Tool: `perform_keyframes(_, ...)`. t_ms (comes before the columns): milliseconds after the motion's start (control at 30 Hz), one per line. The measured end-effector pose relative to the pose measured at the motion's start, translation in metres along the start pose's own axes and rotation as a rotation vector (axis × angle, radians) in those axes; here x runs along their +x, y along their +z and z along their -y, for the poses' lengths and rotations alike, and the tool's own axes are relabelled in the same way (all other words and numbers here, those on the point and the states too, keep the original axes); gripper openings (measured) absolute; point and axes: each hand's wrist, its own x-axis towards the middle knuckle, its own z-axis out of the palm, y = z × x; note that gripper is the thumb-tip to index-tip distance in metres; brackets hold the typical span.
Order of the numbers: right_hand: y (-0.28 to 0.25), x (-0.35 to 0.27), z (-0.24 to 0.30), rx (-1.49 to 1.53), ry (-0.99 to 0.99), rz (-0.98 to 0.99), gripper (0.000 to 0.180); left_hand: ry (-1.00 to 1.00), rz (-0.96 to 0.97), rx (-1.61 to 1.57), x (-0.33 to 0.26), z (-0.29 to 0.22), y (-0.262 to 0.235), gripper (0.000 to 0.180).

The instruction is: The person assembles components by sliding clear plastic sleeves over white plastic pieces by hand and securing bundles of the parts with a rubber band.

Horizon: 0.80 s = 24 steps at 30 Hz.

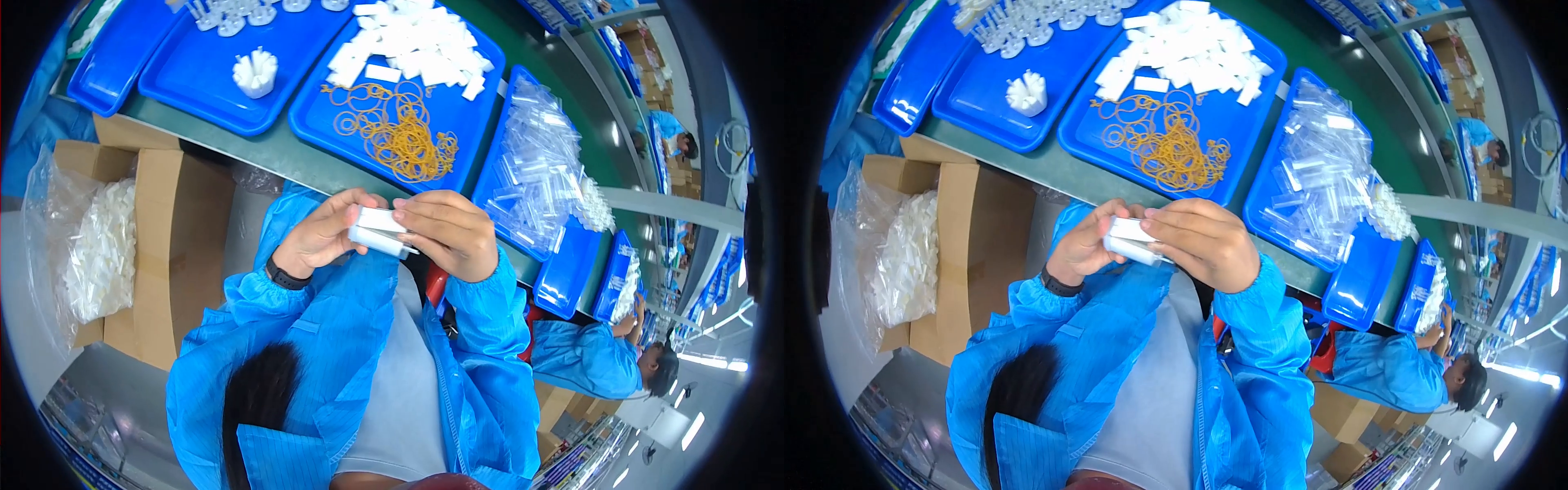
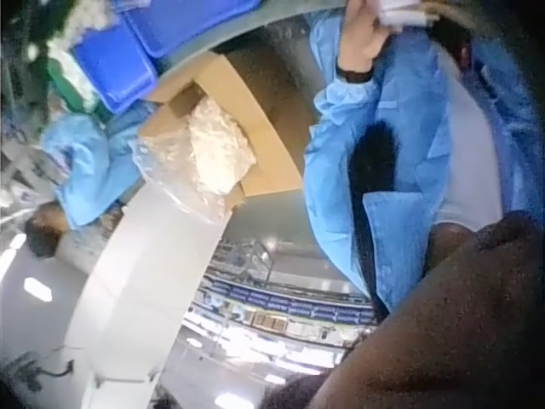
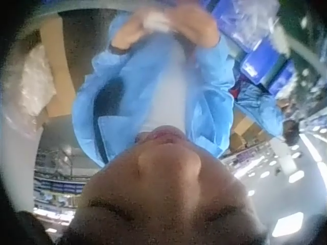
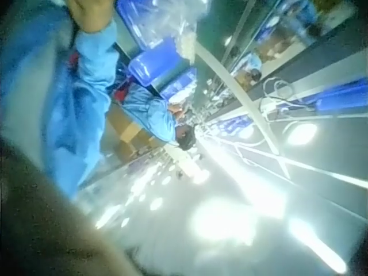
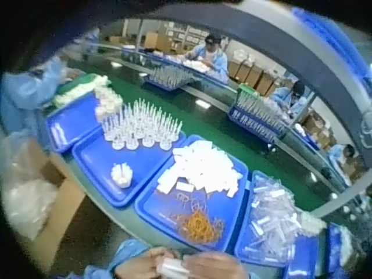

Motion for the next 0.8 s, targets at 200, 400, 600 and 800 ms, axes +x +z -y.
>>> perform_keyframes(200,-0.022,-0.013,0.003,0.166,0.137,-0.060,0.028,0.009,0.012,0.217,0.002,-0.024,0.025,0.050)
perform_keyframes(400,-0.070,-0.051,-0.039,-0.785,0.422,-0.020,0.031,-0.019,-0.028,0.278,0.005,-0.036,0.032,0.067)
perform_keyframes(600,-0.079,-0.062,-0.063,-0.981,0.473,0.256,0.032,-0.054,-0.065,0.203,0.009,-0.023,0.041,0.064)
perform_keyframes(800,-0.078,-0.061,-0.071,-0.901,0.392,0.224,0.035,-0.110,-0.072,0.263,0.009,-0.019,0.043,0.065)
